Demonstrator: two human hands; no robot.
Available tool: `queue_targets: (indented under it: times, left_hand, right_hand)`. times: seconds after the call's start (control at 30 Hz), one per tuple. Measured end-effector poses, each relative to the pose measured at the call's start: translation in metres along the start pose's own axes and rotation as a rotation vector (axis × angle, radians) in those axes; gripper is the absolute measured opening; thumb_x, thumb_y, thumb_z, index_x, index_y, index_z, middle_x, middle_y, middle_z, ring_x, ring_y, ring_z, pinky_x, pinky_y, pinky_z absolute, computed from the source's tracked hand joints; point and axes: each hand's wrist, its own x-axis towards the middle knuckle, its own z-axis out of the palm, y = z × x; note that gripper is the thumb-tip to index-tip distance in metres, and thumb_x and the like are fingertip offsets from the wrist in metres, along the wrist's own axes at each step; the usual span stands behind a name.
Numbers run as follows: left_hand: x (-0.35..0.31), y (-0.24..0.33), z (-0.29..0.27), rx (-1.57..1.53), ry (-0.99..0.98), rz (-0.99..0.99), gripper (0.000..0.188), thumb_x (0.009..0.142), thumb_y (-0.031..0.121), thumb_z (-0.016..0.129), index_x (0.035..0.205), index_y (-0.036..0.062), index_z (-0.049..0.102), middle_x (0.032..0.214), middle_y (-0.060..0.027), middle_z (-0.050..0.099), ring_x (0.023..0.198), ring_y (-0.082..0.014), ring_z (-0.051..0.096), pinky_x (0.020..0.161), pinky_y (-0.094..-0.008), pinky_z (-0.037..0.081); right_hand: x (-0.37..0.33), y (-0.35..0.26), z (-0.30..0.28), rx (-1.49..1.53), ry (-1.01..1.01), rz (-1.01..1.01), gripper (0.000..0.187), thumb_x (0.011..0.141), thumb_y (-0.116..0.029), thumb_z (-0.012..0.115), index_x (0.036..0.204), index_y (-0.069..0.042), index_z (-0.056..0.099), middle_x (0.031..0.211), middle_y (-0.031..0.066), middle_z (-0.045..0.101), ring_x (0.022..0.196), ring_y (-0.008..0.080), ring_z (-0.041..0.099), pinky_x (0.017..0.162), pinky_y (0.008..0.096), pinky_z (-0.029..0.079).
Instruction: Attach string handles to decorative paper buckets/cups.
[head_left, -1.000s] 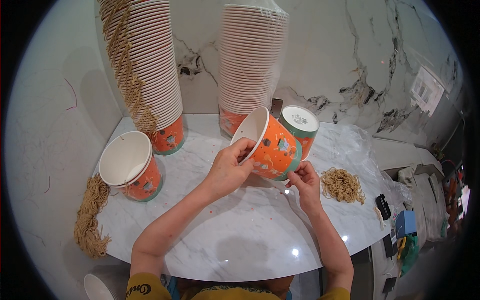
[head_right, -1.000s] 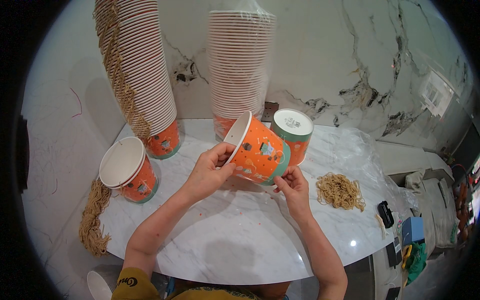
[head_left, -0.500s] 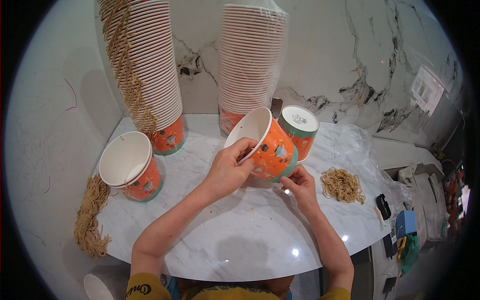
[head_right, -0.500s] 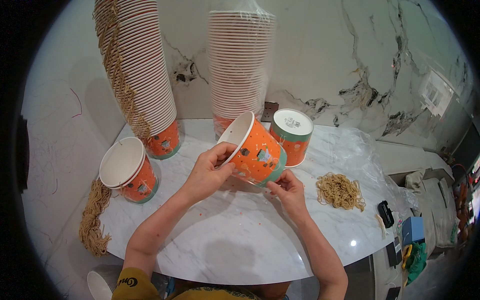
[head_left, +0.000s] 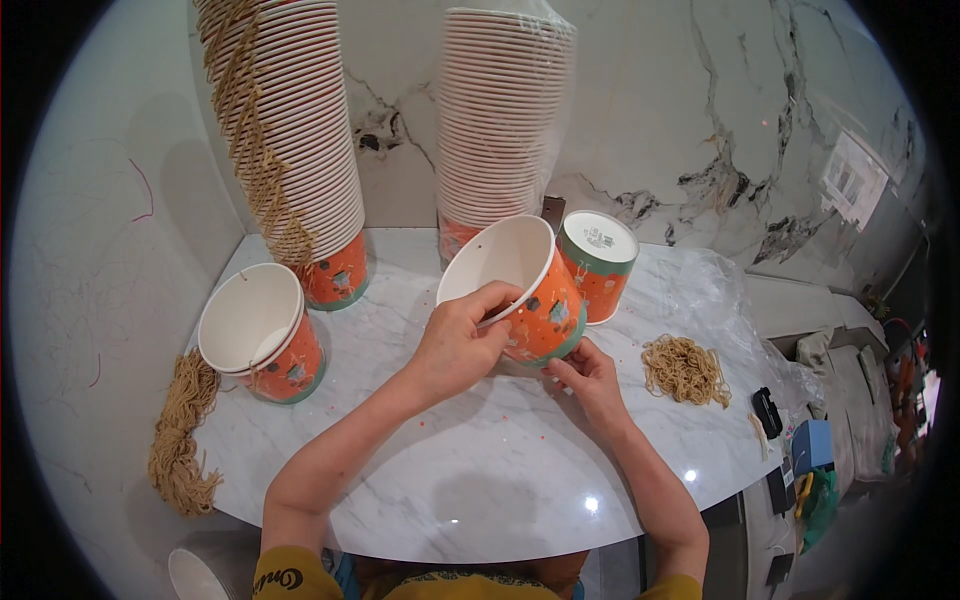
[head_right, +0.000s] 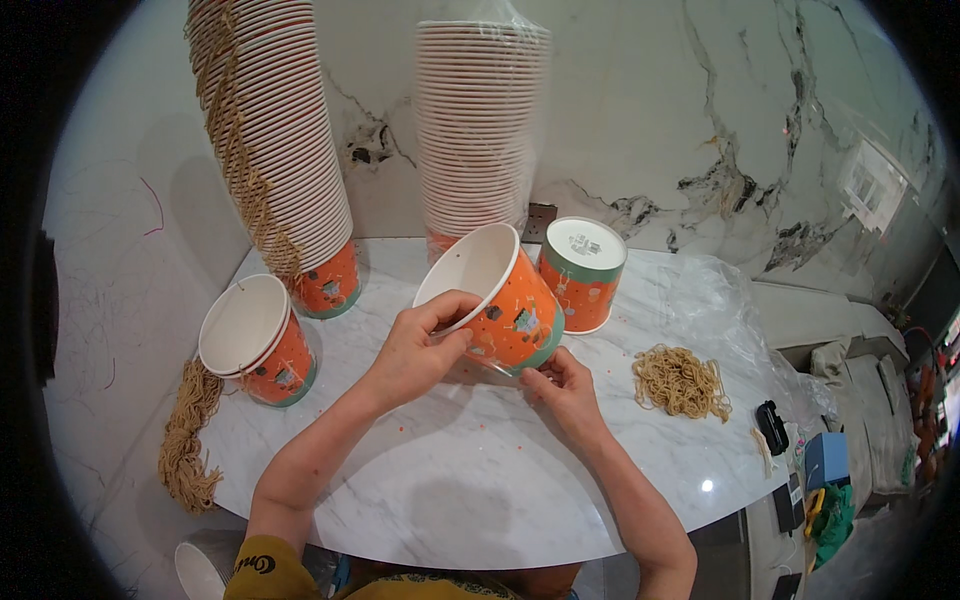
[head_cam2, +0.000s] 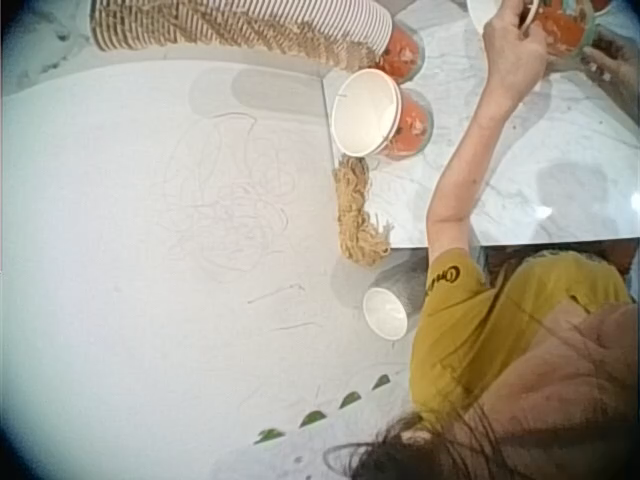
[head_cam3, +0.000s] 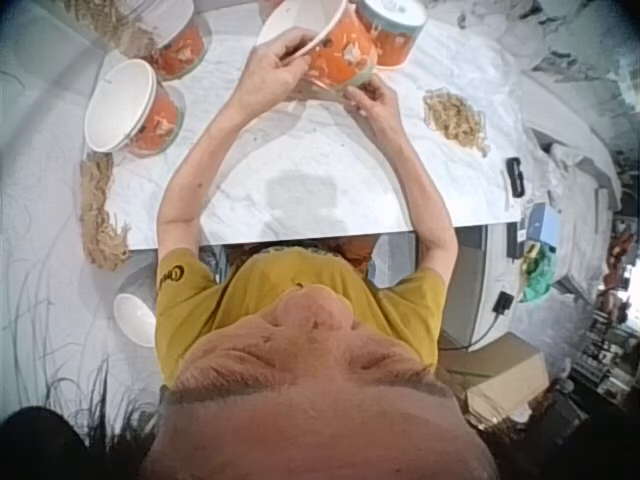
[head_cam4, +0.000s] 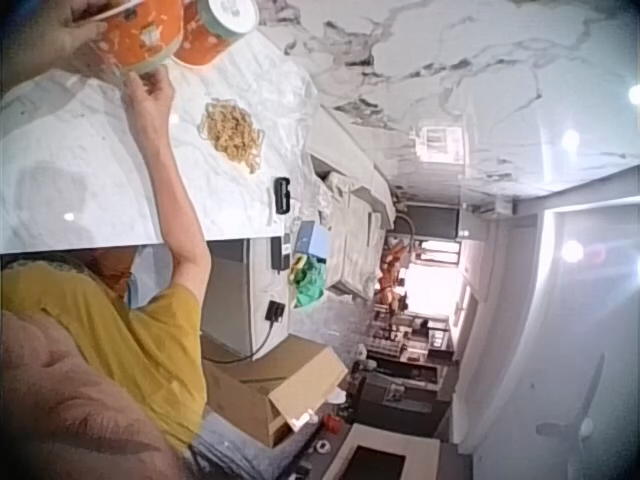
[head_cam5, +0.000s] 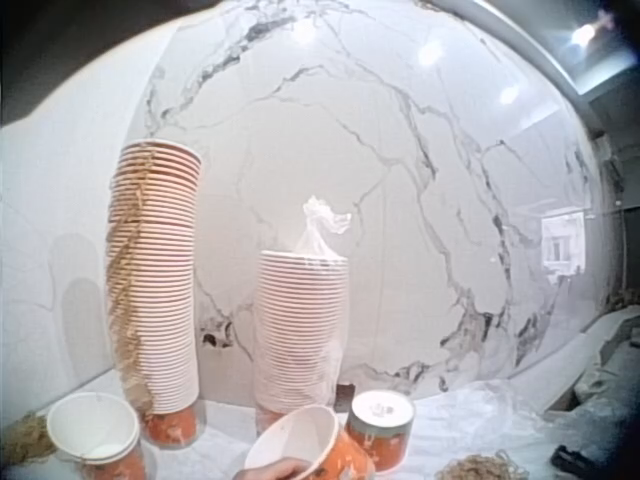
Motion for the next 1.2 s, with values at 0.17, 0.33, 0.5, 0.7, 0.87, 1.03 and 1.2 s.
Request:
queue_targets:
  times: [0.17, 0.33, 0.5, 0.7, 0.87, 1.03, 1.2]
  left_hand:
    - [-0.002, 0.010, 0.000, 0.077, -0.040, -0.011, 0.032, 0.092, -0.005, 0.054, 0.122, -0.0018, 0.064, 0.108, -0.0075, 0.072, 0.102, -0.0134, 0.066, 0.095, -0.0304, 0.051]
    - [-0.002, 0.009, 0.001, 0.130, -0.087, 0.091, 0.031, 0.089, -0.005, 0.055, 0.117, 0.0021, 0.067, 0.105, -0.0127, 0.073, 0.091, -0.0232, 0.071, 0.083, -0.0346, 0.057]
    - [-0.003, 0.003, 0.000, 0.274, -0.089, 0.233, 0.032, 0.085, -0.004, 0.056, 0.113, 0.0046, 0.069, 0.102, -0.0112, 0.073, 0.086, -0.0308, 0.069, 0.080, -0.0393, 0.055]
    - [-0.007, 0.011, -0.005, 0.538, -0.184, 0.366, 0.029, 0.082, -0.003, 0.061, 0.107, 0.0088, 0.071, 0.095, -0.0082, 0.070, 0.090, -0.0268, 0.066, 0.097, -0.0417, 0.045]
    - [-0.008, 0.015, -0.005, 0.671, -0.252, 0.441, 0.022, 0.083, 0.000, 0.066, 0.102, 0.0104, 0.070, 0.092, -0.0067, 0.068, 0.092, -0.0248, 0.065, 0.102, -0.0461, 0.041]
    - [-0.010, 0.017, -0.005, 0.698, -0.305, 0.482, 0.017, 0.085, 0.005, 0.068, 0.102, 0.0102, 0.070, 0.089, -0.0064, 0.068, 0.091, -0.0241, 0.066, 0.103, -0.0470, 0.040]
    - [-0.013, 0.014, 0.001, 0.675, -0.339, 0.493, 0.014, 0.086, 0.008, 0.069, 0.100, 0.0088, 0.070, 0.087, -0.0067, 0.069, 0.091, -0.0238, 0.066, 0.101, -0.0458, 0.040]
  right_hand:
    - [0.003, -0.009, -0.003, 0.170, 0.058, -0.015, 0.027, 0.097, -0.015, 0.064, 0.121, -0.001, 0.060, 0.105, 0.0064, 0.069, 0.084, 0.0112, 0.066, 0.069, 0.0269, 0.054]
    - [0.009, -0.002, -0.022, 0.313, 0.199, 0.016, 0.031, 0.103, -0.027, 0.058, 0.123, -0.004, 0.061, 0.106, 0.0046, 0.070, 0.086, 0.0119, 0.067, 0.067, 0.0273, 0.056]
    - [0.013, 0.001, -0.024, 0.299, 0.236, 0.022, 0.033, 0.103, -0.030, 0.058, 0.125, -0.006, 0.061, 0.103, 0.0021, 0.070, 0.084, 0.0106, 0.067, 0.065, 0.0254, 0.055]
    - [0.013, 0.004, -0.023, 0.209, 0.214, 0.055, 0.038, 0.103, -0.027, 0.059, 0.134, -0.006, 0.058, 0.108, 0.0024, 0.068, 0.092, 0.0085, 0.064, 0.067, 0.0244, 0.055]
    - [0.013, 0.003, -0.023, 0.161, 0.217, 0.035, 0.036, 0.102, -0.024, 0.058, 0.133, -0.007, 0.061, 0.112, 0.0021, 0.068, 0.097, 0.0097, 0.064, 0.076, 0.0277, 0.054]
    - [0.013, 0.001, -0.020, 0.132, 0.220, 0.073, 0.034, 0.103, -0.027, 0.054, 0.130, -0.007, 0.063, 0.110, 0.0022, 0.070, 0.097, 0.0106, 0.065, 0.079, 0.0292, 0.053]
    - [0.013, -0.003, -0.017, 0.115, 0.236, 0.116, 0.043, 0.108, -0.040, 0.043, 0.131, -0.008, 0.063, 0.115, 0.0026, 0.069, 0.101, 0.0108, 0.064, 0.085, 0.0297, 0.051]
